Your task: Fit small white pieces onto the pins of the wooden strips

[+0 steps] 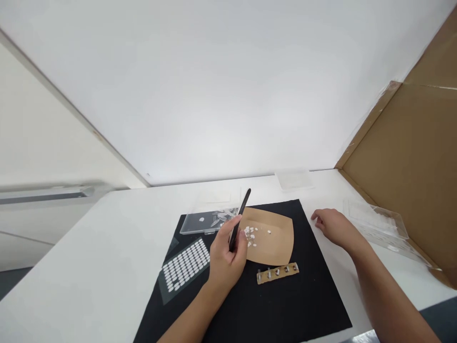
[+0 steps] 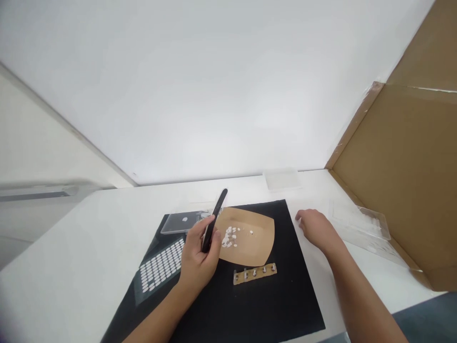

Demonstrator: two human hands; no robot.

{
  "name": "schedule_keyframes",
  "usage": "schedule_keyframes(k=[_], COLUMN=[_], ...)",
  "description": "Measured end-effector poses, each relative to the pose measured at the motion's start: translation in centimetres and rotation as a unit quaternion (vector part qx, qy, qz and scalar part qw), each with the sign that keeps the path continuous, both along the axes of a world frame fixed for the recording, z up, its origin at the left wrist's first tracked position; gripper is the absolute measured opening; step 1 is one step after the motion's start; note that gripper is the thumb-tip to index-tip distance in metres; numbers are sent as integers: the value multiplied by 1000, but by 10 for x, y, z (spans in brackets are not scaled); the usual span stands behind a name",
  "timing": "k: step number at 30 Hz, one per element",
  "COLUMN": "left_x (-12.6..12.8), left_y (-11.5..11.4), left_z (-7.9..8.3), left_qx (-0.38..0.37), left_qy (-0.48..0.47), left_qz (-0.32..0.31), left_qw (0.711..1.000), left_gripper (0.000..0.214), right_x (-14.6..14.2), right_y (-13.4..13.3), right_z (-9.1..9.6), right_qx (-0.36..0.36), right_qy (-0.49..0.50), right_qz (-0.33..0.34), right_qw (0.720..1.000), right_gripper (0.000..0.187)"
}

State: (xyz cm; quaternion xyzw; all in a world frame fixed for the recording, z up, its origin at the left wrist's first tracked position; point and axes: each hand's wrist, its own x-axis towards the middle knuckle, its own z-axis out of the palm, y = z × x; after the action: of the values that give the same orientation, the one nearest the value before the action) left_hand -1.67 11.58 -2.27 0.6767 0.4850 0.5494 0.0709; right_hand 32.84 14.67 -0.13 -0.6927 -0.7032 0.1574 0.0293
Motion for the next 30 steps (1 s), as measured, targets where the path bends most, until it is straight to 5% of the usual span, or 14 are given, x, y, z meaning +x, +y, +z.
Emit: schedule_keyframes(k=[30], left_x=[2], left_y=[-5], left_z=[-1], left_qx=[-6], left_qy=[-14], left_qz=[-23], left_qw=[1000], left_gripper=[31], right_x=[-8], right_y=[2], right_z=[6], right_qx=[-27], right_qy=[83], right_qz=[-51], right_qw=[995], right_gripper=[25])
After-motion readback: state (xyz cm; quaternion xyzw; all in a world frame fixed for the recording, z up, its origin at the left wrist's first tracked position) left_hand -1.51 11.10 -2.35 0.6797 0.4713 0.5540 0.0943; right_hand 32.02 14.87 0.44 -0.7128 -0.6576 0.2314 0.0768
